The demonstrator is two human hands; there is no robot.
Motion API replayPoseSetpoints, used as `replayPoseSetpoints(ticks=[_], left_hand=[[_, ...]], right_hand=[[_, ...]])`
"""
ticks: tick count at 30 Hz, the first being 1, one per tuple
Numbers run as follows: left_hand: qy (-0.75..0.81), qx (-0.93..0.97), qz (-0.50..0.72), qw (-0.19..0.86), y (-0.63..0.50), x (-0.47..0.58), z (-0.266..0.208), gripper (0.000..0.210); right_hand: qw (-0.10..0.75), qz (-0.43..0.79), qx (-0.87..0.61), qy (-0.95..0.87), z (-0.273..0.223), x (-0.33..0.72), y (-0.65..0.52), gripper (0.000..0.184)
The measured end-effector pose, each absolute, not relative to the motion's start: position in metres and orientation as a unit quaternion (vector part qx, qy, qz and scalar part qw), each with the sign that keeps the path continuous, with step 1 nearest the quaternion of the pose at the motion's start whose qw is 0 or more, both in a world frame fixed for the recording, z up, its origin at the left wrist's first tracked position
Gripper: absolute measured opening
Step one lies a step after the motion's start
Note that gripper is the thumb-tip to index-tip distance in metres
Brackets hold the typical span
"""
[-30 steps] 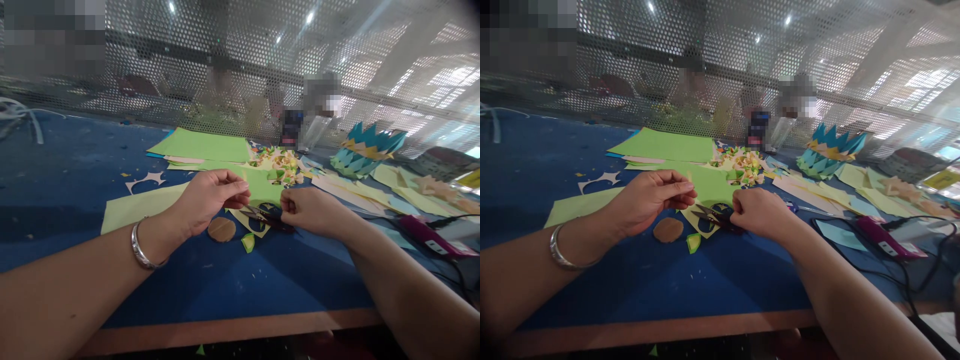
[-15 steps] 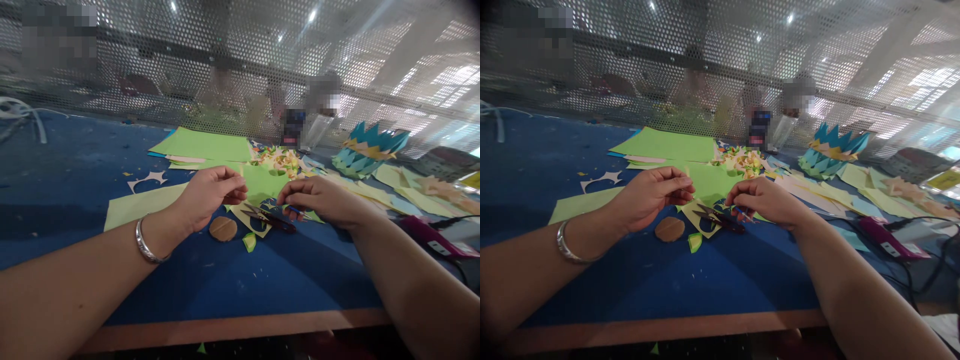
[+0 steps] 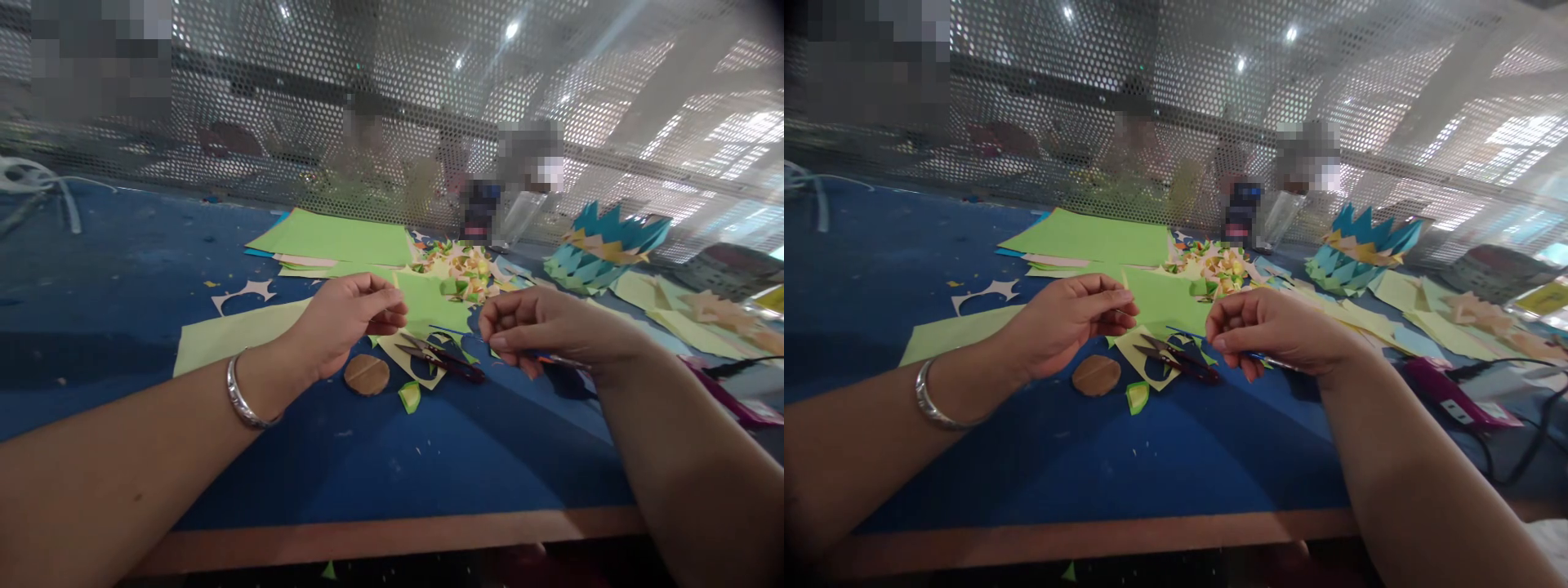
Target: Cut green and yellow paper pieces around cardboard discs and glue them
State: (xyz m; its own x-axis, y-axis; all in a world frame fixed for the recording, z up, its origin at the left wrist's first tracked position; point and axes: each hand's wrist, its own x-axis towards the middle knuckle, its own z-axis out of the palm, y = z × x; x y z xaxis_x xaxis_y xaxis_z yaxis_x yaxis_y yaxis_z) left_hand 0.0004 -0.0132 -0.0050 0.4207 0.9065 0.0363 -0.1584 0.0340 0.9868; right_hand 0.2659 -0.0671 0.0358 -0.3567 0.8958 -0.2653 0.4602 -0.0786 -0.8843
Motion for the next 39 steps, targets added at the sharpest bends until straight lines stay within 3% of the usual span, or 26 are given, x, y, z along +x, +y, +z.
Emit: replayPoseSetpoints(ticks=[3,10,14,19,25,39], left_hand=[[0.342,0.562,0.410,0.632,-0.014,0.001,-0.006,0.018],[0.341,0.587,0.395,0.618,-0.021,0.005,-0.005,0.020],[0.340,0.612,0.372,0.609,-0.027,0.008,-0.005,0.019],[0.312,0.690,0.354,0.549,-0.028,0.007,-0.010,0.016],[0.317,0.757,0.314,0.478,-0.032,0.006,-0.010,0.014],[0.307,0.742,0.266,0.533,-0.033,0.003,-0.007,0.017]], right_hand=[[0.225,0.513,-0.519,-0.646,0.035,0.269,-0.066,0.019],[0.345,0.483,-0.519,-0.615,0.029,0.247,-0.065,0.033],[0.379,0.425,-0.517,-0.639,0.019,0.228,-0.065,0.029],[0.366,0.311,-0.504,-0.718,0.008,0.212,-0.067,0.030],[0.369,0.272,-0.504,-0.732,0.005,0.205,-0.066,0.031],[0.378,0.245,-0.506,-0.735,0.007,0.204,-0.068,0.026]])
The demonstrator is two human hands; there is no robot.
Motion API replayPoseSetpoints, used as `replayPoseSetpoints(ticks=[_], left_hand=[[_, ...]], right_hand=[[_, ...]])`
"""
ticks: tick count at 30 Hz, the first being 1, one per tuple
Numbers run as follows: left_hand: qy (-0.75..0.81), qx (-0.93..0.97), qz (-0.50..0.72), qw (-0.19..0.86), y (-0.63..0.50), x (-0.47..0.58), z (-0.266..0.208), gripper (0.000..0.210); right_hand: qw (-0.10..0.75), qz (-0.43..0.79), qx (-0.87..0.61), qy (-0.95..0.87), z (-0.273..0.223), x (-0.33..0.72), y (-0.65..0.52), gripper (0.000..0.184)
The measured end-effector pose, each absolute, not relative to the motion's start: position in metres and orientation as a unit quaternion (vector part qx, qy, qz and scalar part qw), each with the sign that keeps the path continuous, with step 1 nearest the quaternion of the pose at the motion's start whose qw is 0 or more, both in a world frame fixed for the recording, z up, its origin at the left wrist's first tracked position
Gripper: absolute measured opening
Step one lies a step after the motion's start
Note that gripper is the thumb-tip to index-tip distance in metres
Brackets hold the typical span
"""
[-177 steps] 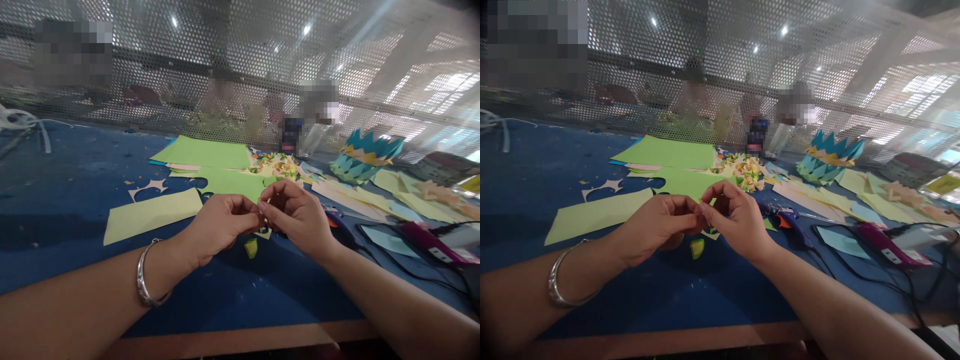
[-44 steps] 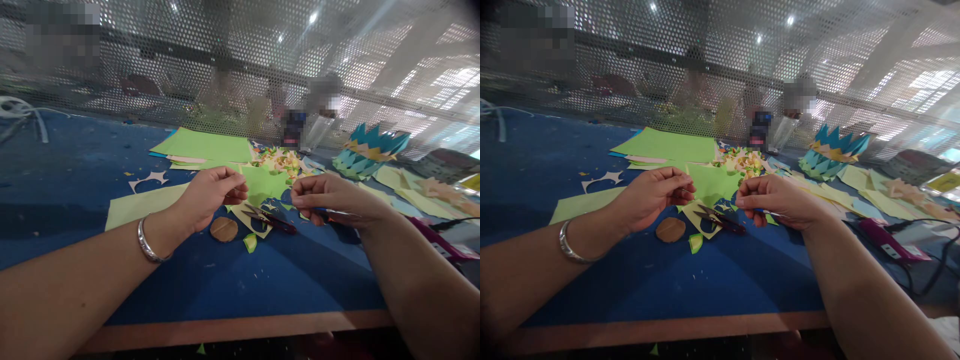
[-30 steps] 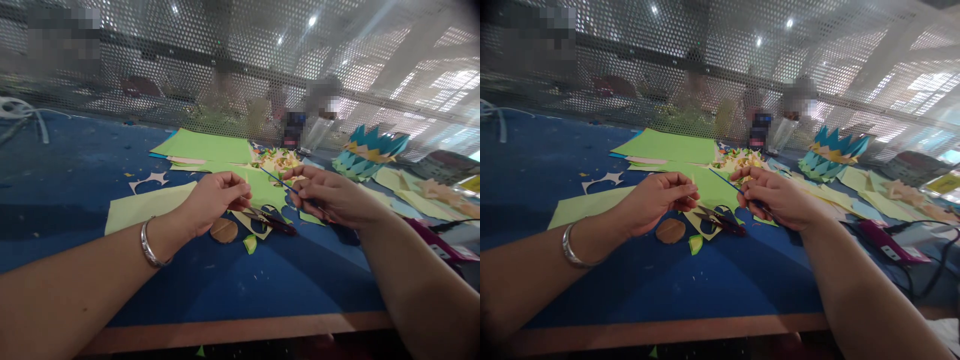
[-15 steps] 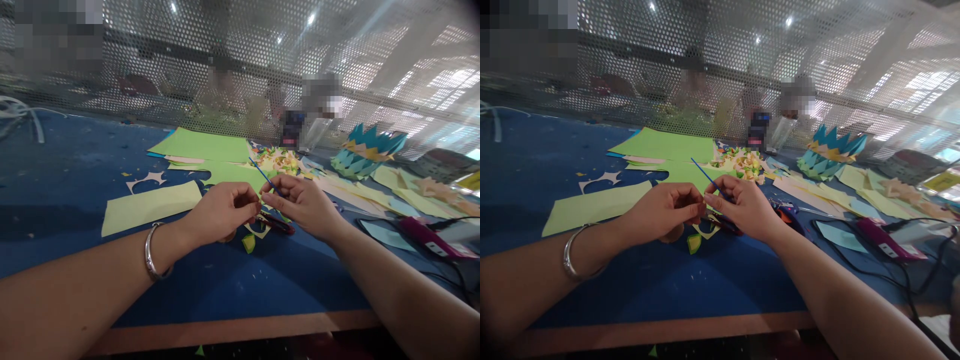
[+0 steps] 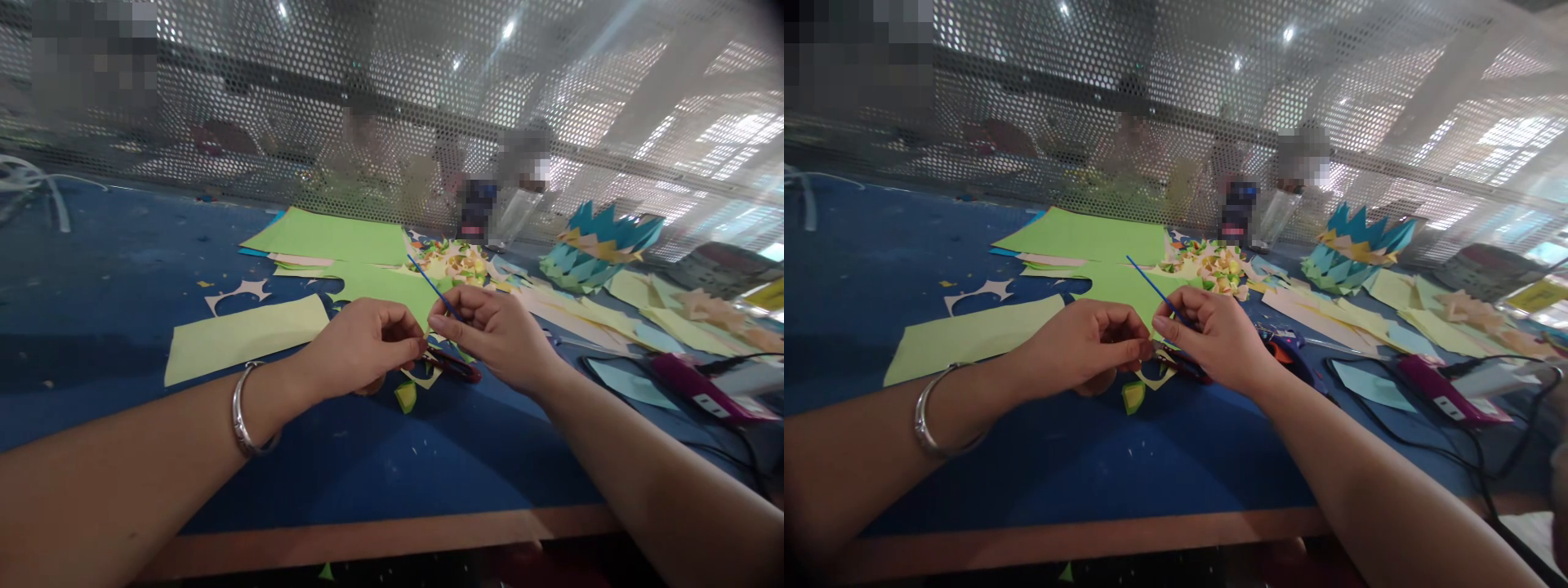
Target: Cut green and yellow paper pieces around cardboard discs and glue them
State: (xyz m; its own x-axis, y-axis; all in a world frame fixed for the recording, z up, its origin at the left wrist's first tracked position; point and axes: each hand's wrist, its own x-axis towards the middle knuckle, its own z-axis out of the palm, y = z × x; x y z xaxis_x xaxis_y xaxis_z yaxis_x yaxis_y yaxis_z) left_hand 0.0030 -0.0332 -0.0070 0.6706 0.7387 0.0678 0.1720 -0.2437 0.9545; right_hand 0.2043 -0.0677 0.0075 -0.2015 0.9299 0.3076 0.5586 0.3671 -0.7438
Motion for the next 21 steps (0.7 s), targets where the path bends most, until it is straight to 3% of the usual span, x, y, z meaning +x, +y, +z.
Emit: replayPoseSetpoints(ticks=[10,16,21], left_hand=[[0.316,0.749,0.260,0.521,-0.0314,0.0021,-0.0028,0.012],[0.294,0.712,0.344,0.536,-0.0293,0.0067,-0.0096,0.035],[0.289,0.682,0.352,0.573,-0.0281,0.0083,-0.0115,0.037]], right_hand=[[0.395,0.256,-0.487,-0.736,0.0037,0.2077,-0.0668,0.023],[0.388,0.277,-0.479,-0.737,0.0051,0.2046,-0.0682,0.025],[0.383,0.294,-0.466,-0.741,0.0039,0.2031,-0.0678,0.021]])
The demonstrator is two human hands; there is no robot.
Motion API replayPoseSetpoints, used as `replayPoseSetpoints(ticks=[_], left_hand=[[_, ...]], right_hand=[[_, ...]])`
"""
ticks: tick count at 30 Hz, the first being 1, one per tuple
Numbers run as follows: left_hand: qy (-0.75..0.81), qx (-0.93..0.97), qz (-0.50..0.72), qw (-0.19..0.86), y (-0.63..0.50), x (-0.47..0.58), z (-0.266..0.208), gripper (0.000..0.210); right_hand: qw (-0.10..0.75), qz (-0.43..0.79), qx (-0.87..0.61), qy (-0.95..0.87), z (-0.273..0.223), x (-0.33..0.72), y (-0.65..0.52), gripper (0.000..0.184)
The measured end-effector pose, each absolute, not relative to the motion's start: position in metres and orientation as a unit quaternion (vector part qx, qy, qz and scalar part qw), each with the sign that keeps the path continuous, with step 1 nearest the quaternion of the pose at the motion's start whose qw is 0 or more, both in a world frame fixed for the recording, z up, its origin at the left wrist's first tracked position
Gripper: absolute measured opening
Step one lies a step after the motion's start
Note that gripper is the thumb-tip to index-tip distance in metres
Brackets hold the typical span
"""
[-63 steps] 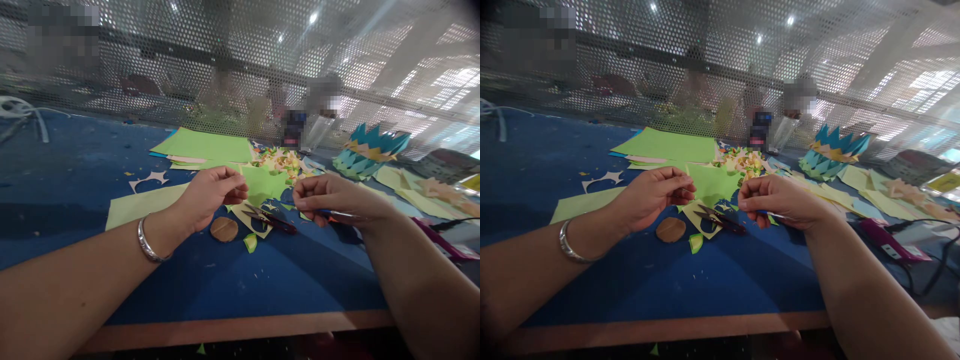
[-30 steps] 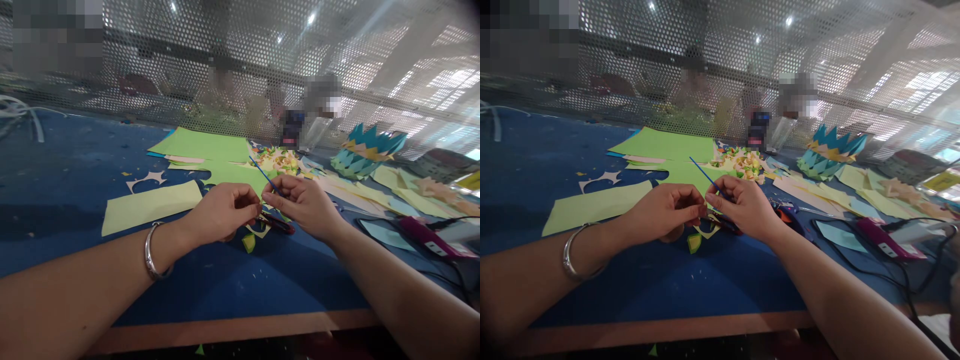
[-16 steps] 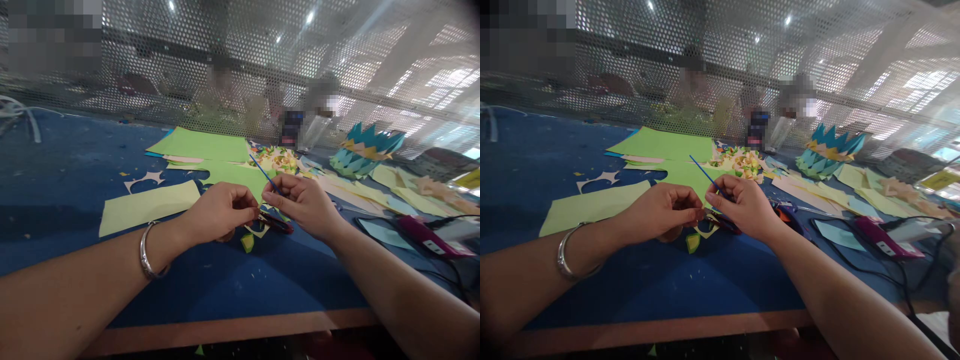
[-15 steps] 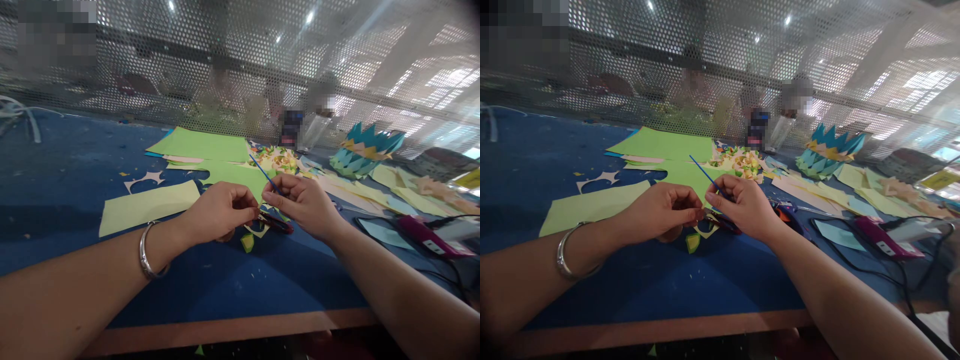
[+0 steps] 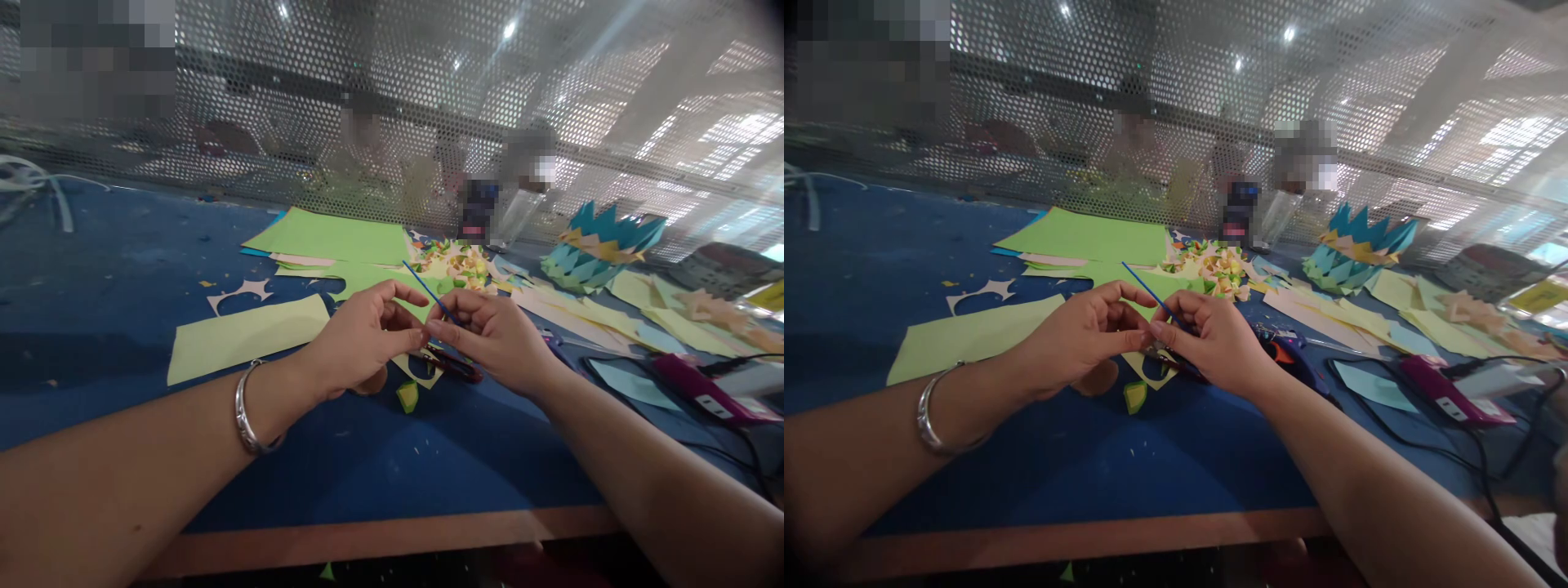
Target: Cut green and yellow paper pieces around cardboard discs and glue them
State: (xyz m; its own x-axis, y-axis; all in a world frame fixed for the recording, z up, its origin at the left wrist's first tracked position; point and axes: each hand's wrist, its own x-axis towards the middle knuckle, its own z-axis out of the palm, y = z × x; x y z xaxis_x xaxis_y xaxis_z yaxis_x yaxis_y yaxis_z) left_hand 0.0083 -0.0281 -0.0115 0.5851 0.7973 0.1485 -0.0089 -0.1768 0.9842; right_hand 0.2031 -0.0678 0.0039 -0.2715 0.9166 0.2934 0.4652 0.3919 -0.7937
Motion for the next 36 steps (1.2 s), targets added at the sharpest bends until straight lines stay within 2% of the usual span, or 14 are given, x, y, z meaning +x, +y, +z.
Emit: replayPoseSetpoints(ticks=[7,13,18,24,28,36], left_hand=[[0.332,0.611,0.359,0.622,-0.028,0.007,-0.002,0.029],[0.344,0.563,0.364,0.657,-0.023,0.006,-0.002,0.015],[0.340,0.556,0.346,0.675,-0.020,0.005,-0.003,0.018],[0.350,0.551,0.332,0.680,-0.020,0.005,-0.001,0.014],[0.356,0.540,0.322,0.692,-0.017,0.004,-0.001,0.025],[0.373,0.548,0.289,0.691,-0.017,0.001,-0.003,0.026]], right_hand=[[0.371,0.202,-0.487,-0.765,0.003,0.208,-0.068,0.031],[0.294,0.143,-0.493,-0.806,0.004,0.211,-0.067,0.037],[0.256,0.133,-0.501,-0.816,0.001,0.213,-0.062,0.037],[0.245,0.142,-0.500,-0.818,0.000,0.214,-0.063,0.032],[0.247,0.145,-0.499,-0.818,0.003,0.212,-0.066,0.033],[0.240,0.151,-0.498,-0.819,0.004,0.208,-0.070,0.033]])
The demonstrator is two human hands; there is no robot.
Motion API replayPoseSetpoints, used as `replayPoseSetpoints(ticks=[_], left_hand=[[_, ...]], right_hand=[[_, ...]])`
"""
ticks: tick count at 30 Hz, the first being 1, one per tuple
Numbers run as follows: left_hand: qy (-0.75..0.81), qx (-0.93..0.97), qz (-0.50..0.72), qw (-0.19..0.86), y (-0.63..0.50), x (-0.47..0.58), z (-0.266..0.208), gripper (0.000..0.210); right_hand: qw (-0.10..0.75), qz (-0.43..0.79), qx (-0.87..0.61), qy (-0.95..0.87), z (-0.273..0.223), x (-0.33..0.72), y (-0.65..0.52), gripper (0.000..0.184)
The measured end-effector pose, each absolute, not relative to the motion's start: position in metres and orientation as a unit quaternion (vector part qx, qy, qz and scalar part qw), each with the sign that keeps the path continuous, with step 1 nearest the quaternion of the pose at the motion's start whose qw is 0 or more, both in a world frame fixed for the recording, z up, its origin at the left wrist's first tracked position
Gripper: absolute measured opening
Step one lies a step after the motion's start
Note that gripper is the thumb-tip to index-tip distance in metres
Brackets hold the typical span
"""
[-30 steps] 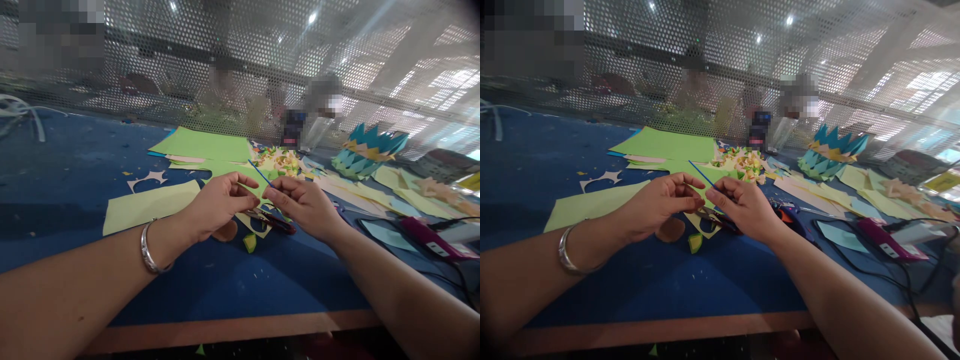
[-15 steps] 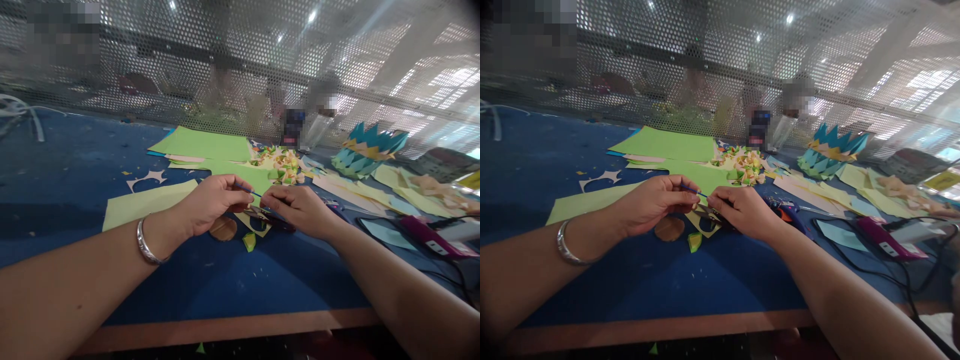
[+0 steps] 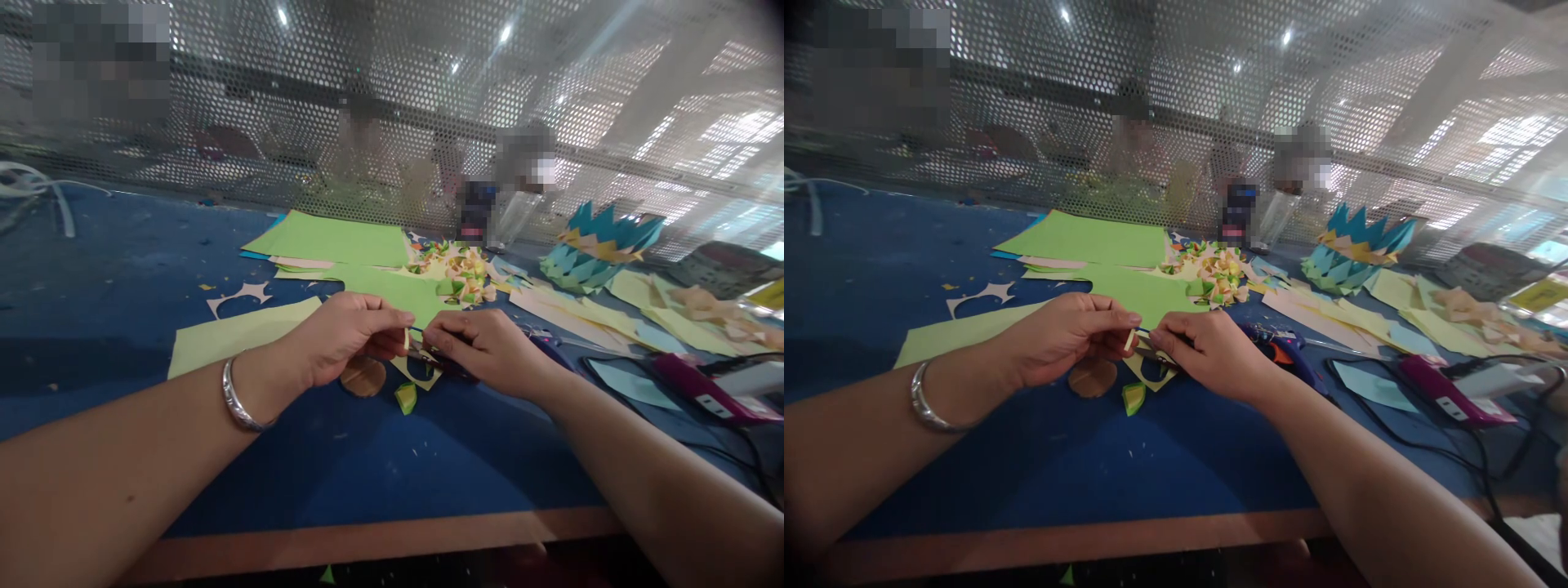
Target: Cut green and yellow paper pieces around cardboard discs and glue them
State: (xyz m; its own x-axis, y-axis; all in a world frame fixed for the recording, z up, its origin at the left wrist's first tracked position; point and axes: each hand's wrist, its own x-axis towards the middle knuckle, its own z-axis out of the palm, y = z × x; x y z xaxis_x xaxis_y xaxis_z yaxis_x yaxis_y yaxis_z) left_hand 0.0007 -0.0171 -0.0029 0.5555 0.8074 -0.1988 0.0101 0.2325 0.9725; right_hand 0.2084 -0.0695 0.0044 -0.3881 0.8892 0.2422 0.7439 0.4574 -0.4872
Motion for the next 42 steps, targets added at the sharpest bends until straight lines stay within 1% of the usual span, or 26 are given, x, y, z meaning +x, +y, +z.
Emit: replayPoseSetpoints(ticks=[5,9,12,14,20,24,34,42], left_hand=[[0.372,0.602,0.276,0.650,-0.020,-0.001,0.004,0.025],[0.361,0.706,0.264,0.549,-0.020,-0.005,0.007,0.024],[0.341,0.785,0.236,0.461,-0.018,-0.007,0.008,0.030],[0.333,0.813,0.219,0.425,-0.018,-0.008,0.008,0.034],[0.276,0.849,0.235,0.384,-0.016,-0.010,0.011,0.033],[0.251,0.855,0.235,0.389,-0.012,-0.013,0.014,0.033],[0.226,0.798,0.211,0.516,-0.004,-0.016,0.012,0.031],[0.240,0.783,0.224,0.529,-0.006,-0.017,0.013,0.027]], right_hand=[[0.238,0.151,-0.491,-0.824,0.004,0.209,-0.070,0.033],[0.232,0.141,-0.499,-0.823,0.003,0.209,-0.070,0.034],[0.223,0.135,-0.504,-0.823,0.002,0.209,-0.069,0.035],[0.224,0.137,-0.505,-0.822,0.002,0.209,-0.069,0.034],[0.244,0.155,-0.500,-0.816,0.003,0.212,-0.069,0.035],[0.264,0.162,-0.486,-0.817,0.004,0.213,-0.069,0.036],[0.261,0.211,-0.479,-0.811,0.004,0.211,-0.074,0.037],[0.268,0.254,-0.462,-0.806,0.006,0.209,-0.076,0.033]])
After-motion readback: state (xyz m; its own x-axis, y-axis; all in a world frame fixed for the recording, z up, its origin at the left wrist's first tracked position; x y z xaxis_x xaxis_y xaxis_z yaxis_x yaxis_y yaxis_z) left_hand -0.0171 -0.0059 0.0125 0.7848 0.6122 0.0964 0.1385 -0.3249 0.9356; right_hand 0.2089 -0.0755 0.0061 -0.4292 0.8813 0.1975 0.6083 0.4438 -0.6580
